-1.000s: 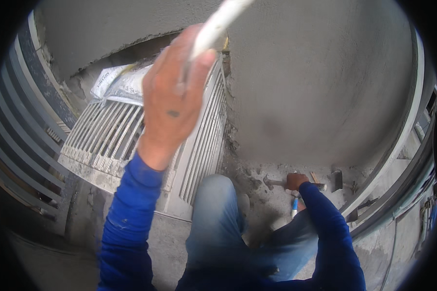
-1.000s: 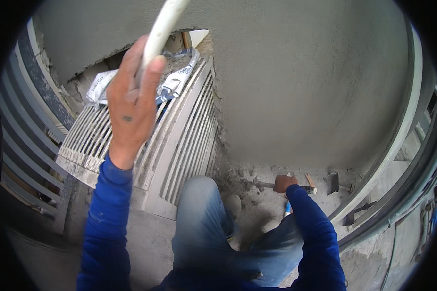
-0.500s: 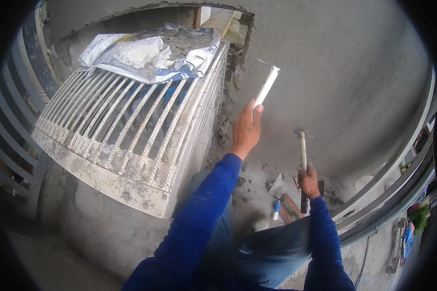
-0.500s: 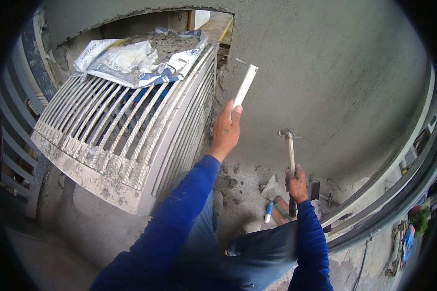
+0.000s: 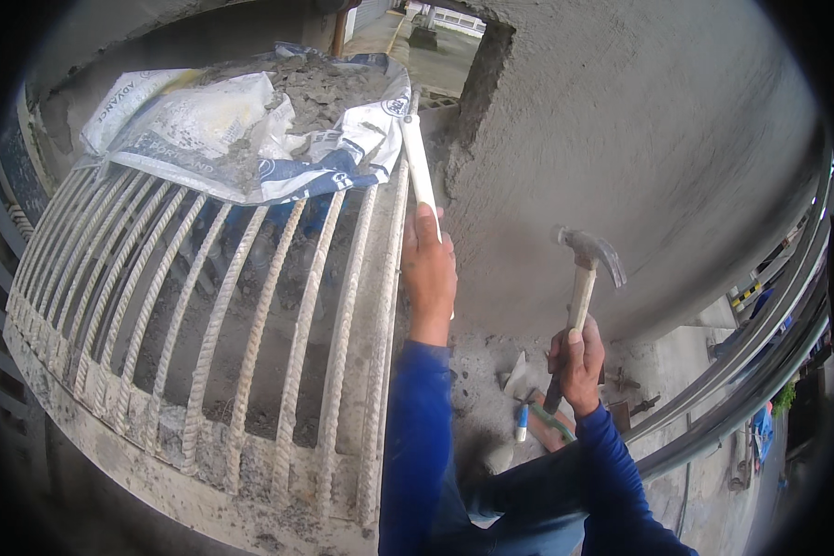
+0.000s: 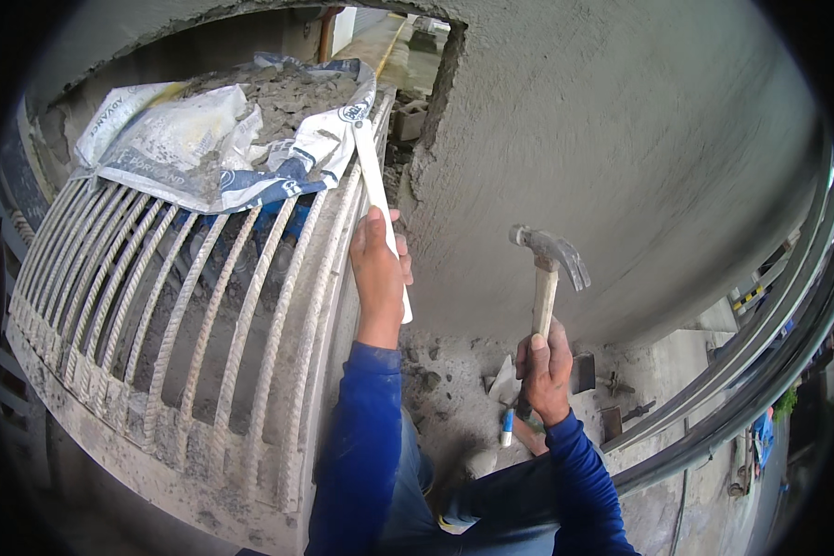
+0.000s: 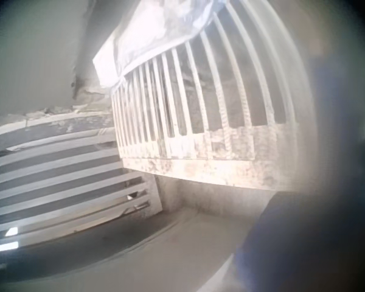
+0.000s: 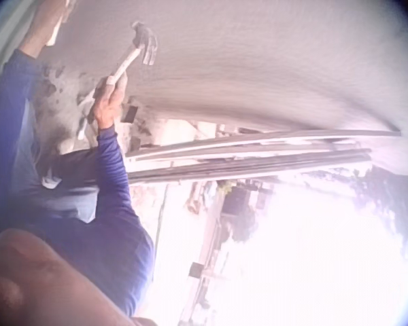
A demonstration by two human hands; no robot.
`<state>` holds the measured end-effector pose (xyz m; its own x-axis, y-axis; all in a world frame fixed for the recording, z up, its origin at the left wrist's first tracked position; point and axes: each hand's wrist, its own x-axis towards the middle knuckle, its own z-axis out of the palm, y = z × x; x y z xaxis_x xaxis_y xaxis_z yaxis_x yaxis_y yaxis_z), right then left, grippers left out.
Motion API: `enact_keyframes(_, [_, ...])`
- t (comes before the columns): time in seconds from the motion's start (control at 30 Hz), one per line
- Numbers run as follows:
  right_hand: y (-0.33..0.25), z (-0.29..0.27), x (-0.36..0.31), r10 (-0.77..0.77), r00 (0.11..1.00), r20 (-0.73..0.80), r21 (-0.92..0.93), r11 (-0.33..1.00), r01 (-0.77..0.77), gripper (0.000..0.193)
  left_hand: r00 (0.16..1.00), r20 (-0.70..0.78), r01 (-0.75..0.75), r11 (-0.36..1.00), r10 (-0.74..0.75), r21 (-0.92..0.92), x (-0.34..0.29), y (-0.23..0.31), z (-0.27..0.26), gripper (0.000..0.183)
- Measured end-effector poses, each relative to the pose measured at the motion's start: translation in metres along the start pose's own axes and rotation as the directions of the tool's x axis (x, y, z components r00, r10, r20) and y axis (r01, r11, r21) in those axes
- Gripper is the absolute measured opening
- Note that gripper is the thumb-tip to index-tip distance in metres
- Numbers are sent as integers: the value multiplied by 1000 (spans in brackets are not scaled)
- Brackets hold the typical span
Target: The person uses a hammer to tap a white PVC pipe into a pre-drilled hole in a concrete wall. They repeatedly adjust the pipe and hammer it until it is seated. The work occurs on a construction site with exposed rebar and cement bags nearby.
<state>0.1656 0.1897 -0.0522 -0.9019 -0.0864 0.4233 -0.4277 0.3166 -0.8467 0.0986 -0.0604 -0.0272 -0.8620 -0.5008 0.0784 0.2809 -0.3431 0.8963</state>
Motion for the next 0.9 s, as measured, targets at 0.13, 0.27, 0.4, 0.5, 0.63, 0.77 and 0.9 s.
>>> enact_keyframes(0.13, [-55,27,50,-322,947,9,-96,942,321,51,998,-23,63,995,-65,-73,-4,5,-3,50])
enact_keyframes(0.27, [-95,55,91,-577,817,-16,-175,806,566,47,996,-33,80,996,-82,-50,-3,5,-1,48])
enact_keyframes(0.4, [-65,72,145,-449,873,188,-483,732,480,44,999,-20,41,992,-44,-116,-3,3,-2,45])
enact_keyframes(0.5, [-60,76,160,-107,955,277,-659,702,270,40,1000,2,-12,995,12,-103,-4,0,0,44])
enact_keyframes(0.63, [-87,90,132,-433,859,271,-592,629,504,38,1000,-2,-15,995,15,-101,0,-6,-3,44])
enact_keyframes(0.77, [-84,79,131,-584,792,176,-561,602,568,39,1000,-7,-30,995,30,-97,-1,-4,-3,44])
enact_keyframes(0.9, [-81,75,170,-278,924,262,-682,625,381,47,996,11,84,986,-83,-147,-3,1,3,44])
